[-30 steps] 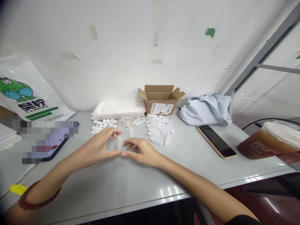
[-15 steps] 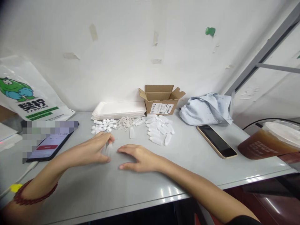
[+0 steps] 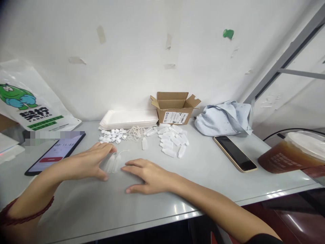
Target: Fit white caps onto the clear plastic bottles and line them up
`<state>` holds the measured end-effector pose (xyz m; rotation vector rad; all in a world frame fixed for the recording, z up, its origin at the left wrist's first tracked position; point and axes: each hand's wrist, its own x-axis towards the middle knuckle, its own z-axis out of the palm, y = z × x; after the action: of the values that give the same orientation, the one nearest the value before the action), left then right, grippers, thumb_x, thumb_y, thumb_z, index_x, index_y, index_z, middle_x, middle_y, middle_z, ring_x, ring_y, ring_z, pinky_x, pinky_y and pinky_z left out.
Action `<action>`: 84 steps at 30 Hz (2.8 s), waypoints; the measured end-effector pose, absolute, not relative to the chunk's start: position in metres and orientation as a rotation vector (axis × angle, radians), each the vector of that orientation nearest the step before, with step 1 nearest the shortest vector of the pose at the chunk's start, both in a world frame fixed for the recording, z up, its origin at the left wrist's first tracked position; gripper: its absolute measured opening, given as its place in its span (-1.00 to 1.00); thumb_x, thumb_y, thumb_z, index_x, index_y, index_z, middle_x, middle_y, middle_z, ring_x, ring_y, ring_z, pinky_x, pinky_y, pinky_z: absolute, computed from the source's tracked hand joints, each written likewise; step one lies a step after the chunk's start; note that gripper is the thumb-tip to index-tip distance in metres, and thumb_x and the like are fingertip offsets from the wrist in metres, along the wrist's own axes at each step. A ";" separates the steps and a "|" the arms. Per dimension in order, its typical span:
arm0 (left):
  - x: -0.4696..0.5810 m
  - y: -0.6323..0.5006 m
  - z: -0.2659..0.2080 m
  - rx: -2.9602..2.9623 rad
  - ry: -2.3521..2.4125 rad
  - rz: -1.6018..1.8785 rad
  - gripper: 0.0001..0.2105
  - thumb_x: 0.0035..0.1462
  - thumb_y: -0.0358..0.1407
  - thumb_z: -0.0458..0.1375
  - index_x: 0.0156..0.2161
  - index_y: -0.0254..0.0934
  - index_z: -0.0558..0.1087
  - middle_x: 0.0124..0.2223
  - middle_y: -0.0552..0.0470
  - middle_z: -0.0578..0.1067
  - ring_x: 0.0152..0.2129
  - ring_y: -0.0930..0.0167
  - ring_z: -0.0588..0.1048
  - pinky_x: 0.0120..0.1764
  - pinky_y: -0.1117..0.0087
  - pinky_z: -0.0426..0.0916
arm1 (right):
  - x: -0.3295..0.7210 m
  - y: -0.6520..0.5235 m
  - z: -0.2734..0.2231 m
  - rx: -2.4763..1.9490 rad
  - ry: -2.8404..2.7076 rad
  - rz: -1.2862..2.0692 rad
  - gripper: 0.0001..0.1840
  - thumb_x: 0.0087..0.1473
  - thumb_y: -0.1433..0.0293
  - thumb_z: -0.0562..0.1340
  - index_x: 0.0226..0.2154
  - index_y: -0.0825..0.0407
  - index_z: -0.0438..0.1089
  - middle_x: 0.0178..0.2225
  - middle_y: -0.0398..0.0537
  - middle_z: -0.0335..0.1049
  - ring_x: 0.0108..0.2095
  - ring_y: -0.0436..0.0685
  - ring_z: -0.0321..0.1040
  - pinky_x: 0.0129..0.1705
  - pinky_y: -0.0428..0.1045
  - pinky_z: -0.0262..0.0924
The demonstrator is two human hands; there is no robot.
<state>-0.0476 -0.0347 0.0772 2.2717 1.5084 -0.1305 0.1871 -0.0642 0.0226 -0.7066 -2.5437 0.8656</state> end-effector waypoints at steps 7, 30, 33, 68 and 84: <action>-0.045 -0.036 0.070 2.213 1.574 -0.262 -0.62 -0.26 -0.23 0.19 -0.24 -0.24 0.28 -0.32 -0.03 0.35 -0.20 0.13 0.35 -0.32 0.30 0.31 | 0.181 -0.067 0.012 -0.615 -2.616 0.687 -0.37 0.06 0.15 0.23 0.15 -0.01 0.20 0.21 0.19 0.04 0.21 0.23 0.01 0.16 0.14 0.02; -0.043 -0.029 0.068 2.221 1.547 -0.186 -0.69 -0.21 -0.12 0.16 -0.36 -0.23 0.25 -0.30 -0.03 0.40 -0.27 0.19 0.39 -0.31 0.28 0.33 | 0.176 -0.058 0.009 -0.678 -2.715 0.558 -0.26 0.07 0.07 0.19 0.19 0.11 0.11 0.24 0.25 -0.06 0.23 0.26 -0.07 0.21 0.14 -0.05; -0.043 -0.027 0.066 2.234 1.547 -0.121 -0.70 -0.22 -0.10 0.17 -0.38 -0.22 0.26 -0.31 -0.02 0.41 -0.28 0.19 0.40 -0.32 0.28 0.33 | 0.176 -0.058 0.009 -0.689 -2.707 0.558 -0.27 0.06 0.07 0.19 0.19 0.08 0.11 0.24 0.25 -0.05 0.23 0.27 -0.06 0.19 0.17 -0.02; -0.023 0.008 0.022 2.504 1.582 0.630 -0.59 0.18 -0.34 -0.17 0.06 -0.36 0.33 0.11 -0.12 0.35 0.06 0.18 0.19 0.09 0.04 0.13 | 0.207 -0.023 0.005 -1.180 -2.503 0.127 -0.66 0.18 0.24 0.10 -0.17 0.17 0.38 0.00 0.31 0.27 0.00 0.31 0.27 0.00 0.21 0.23; -0.024 0.003 0.033 2.391 1.593 0.823 -0.48 0.09 -0.38 -0.11 0.19 -0.44 0.17 0.21 -0.17 0.24 0.16 0.20 0.11 0.16 0.09 0.09 | 0.209 -0.024 0.005 -1.066 -2.351 0.159 -0.76 0.19 0.53 -0.03 -0.26 0.08 0.32 -0.22 0.10 0.40 -0.28 0.11 0.37 -0.28 -0.01 0.27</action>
<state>-0.0245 0.0030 0.0326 2.3907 1.5931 0.8233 0.2088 -0.0240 0.0051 -1.0663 -2.3507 0.1589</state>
